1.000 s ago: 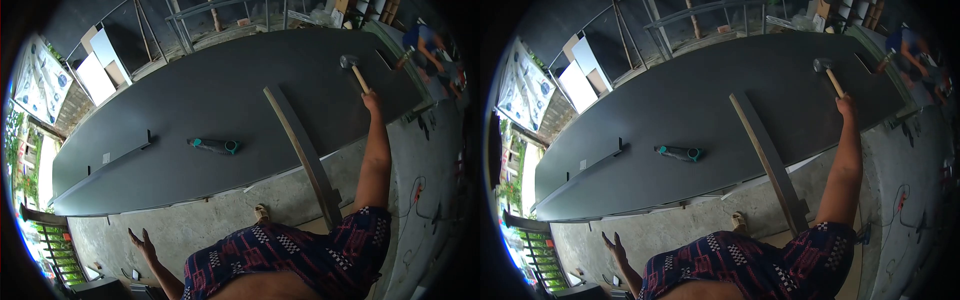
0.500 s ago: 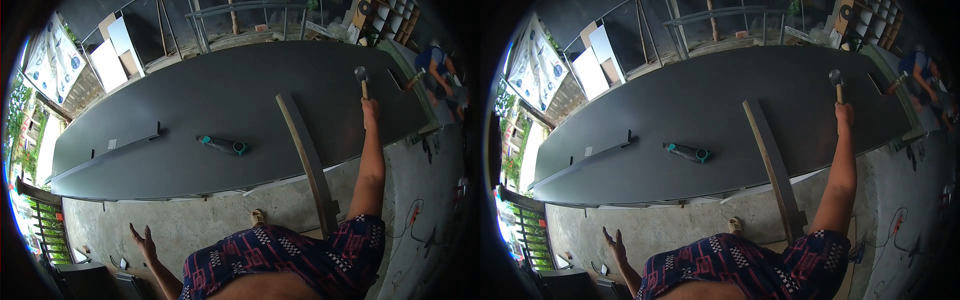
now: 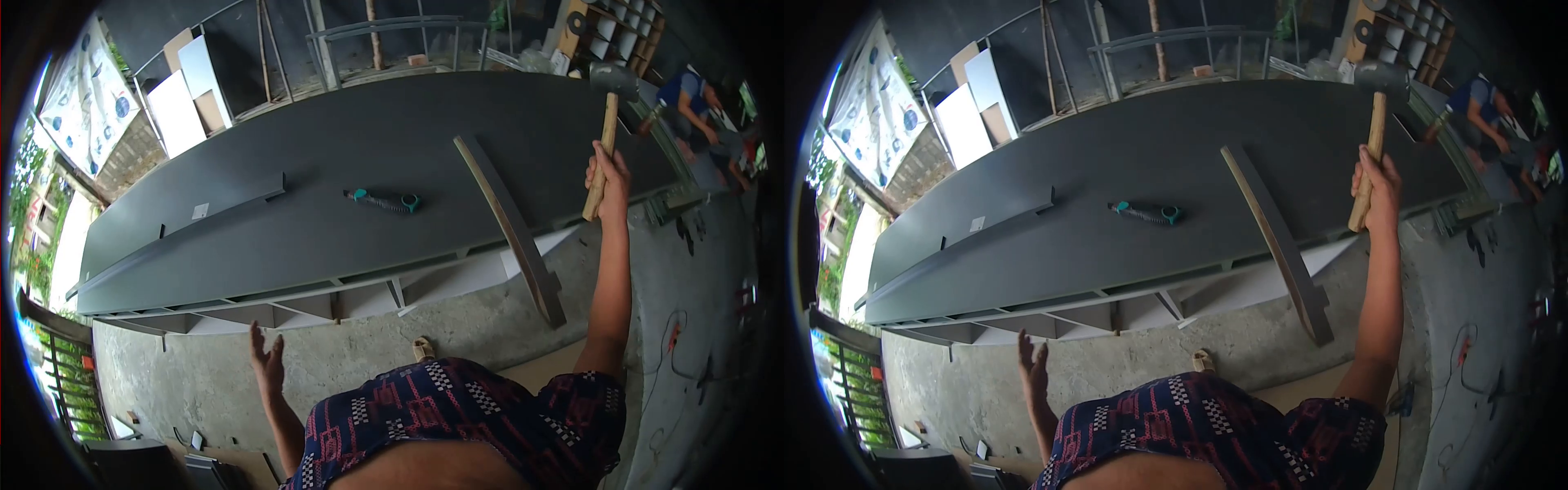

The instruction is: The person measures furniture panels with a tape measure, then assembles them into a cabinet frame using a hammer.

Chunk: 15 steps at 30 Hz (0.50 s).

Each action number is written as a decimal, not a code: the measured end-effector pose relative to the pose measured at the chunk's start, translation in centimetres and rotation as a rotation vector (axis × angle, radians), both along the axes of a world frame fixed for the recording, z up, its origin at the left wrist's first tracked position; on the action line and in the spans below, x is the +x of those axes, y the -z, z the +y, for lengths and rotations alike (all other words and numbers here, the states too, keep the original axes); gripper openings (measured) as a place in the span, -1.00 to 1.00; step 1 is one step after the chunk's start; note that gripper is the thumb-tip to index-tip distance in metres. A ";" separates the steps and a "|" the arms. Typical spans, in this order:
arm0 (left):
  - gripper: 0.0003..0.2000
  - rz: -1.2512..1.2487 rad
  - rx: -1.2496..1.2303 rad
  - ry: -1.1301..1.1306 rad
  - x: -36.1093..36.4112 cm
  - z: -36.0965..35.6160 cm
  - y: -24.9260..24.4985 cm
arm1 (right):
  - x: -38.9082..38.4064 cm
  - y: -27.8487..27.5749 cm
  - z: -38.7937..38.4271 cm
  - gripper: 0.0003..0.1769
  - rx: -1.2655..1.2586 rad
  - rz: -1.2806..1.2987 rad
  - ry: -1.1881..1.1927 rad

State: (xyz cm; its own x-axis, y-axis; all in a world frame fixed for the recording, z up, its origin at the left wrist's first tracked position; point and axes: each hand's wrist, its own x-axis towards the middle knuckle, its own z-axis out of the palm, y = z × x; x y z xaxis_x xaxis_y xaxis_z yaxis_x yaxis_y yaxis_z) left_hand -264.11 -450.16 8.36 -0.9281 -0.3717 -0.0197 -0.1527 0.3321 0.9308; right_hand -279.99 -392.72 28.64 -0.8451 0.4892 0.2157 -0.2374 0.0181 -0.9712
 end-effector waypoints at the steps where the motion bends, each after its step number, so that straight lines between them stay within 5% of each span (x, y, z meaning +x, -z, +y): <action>1: -0.41 -0.045 0.083 0.040 0.2 0.3 0.3 | 1.3 -0.6 -1.3 -0.81 -0.013 0.005 -0.050; 6: -0.42 -0.118 0.303 0.232 2.5 0.7 3.4 | 9.9 0.2 -2.4 -0.75 0.013 -0.276 -0.153; 8: -0.43 -0.154 0.296 0.274 3.6 0.6 3.4 | 12.7 2.6 -4.7 -0.79 0.075 -0.338 -0.027; 15: -0.44 -0.321 0.181 0.222 9.9 -2.2 5.8 | 18.6 12.5 -13.4 -0.80 0.038 -0.191 -0.069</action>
State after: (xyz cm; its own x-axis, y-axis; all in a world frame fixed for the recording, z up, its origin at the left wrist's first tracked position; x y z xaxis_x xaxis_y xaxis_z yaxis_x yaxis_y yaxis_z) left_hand -254.18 -452.36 2.52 -0.9215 -0.1272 -0.3669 -0.3871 0.2253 0.8941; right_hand -261.40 -406.13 16.17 -0.9038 0.4229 0.0652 -0.0505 0.0459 -0.9977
